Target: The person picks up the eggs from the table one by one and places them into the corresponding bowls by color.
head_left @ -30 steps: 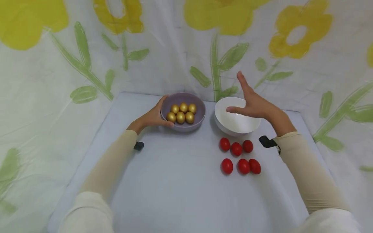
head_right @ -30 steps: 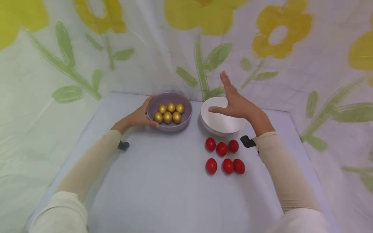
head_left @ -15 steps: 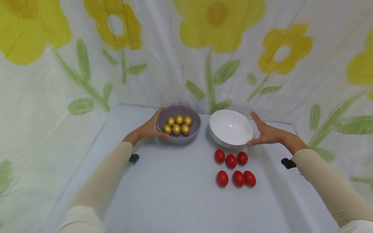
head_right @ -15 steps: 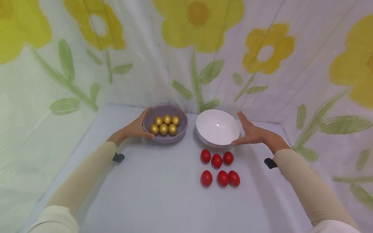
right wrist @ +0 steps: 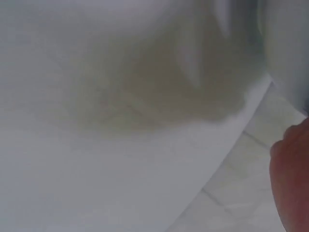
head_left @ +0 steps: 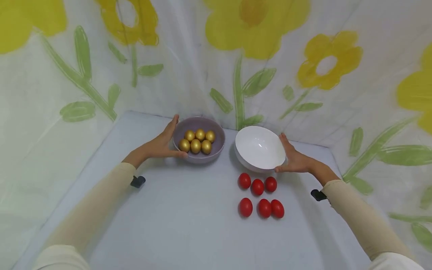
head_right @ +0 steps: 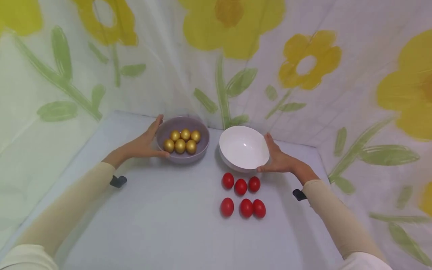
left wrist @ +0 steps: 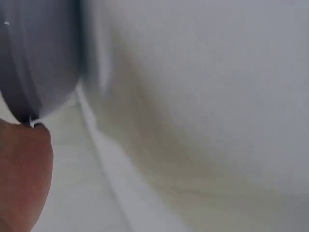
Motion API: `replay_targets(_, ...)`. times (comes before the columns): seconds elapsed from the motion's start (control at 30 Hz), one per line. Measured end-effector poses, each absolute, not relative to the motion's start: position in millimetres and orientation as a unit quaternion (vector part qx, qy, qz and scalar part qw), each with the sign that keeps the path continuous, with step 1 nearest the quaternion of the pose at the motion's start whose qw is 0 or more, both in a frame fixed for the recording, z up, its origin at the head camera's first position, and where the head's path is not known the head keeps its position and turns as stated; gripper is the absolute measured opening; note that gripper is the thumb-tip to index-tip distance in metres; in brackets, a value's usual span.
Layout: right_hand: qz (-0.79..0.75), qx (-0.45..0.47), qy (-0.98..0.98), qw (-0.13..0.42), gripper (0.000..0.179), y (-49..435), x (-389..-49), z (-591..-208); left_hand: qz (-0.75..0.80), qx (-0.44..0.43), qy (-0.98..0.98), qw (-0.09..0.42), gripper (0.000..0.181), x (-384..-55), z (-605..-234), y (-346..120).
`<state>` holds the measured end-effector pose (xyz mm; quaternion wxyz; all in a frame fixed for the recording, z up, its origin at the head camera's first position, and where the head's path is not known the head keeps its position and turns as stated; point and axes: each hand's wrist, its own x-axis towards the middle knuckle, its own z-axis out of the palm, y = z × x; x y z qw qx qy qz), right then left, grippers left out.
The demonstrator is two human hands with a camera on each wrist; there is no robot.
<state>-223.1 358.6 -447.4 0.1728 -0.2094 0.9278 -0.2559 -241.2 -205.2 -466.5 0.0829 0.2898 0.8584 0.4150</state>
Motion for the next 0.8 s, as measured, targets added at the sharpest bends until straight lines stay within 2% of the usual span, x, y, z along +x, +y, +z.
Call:
replay_targets(0.1,-0.280,-0.218,0.922,0.157,0.146,362,-224,-448,0.434,0.328,0.839,-0.010,0.136,-216,-441,-179)
replay_targets(0.17,-0.305,-0.219,0.914,0.154,0.145,365,-222,-448,0.447,0.355,0.818,-0.065,0.118,-194,-421,-151)
replay_targets(0.23,-0.329,-0.213,0.907,0.152,0.144,367,-221,-446,0.457,0.381,0.800,-0.081,0.096,-173,-405,-116)
replay_targets(0.33,-0.346,-0.198,0.904,0.153,0.143,370,-216,-442,0.451,0.377,0.809,-0.017,0.072,-146,-394,-68)
replay_targets(0.43,-0.354,-0.196,0.901,0.156,0.142,371,-216,-438,0.414,0.350,0.837,0.076,0.071,-132,-396,-33)
replay_targets(0.5,-0.357,-0.201,0.899,0.156,0.141,371,-218,-436,0.388,0.340,0.849,0.113,0.072,-131,-399,-18)
replay_targets(0.63,-0.355,-0.188,0.902,0.159,0.140,370,-218,-431,0.361,0.343,0.858,0.128,0.063,-137,-407,6)
replay_targets(0.8,-0.368,-0.167,0.895,0.189,0.137,358,-201,-421,0.335,0.353,0.864,0.132,0.051,-137,-428,21)
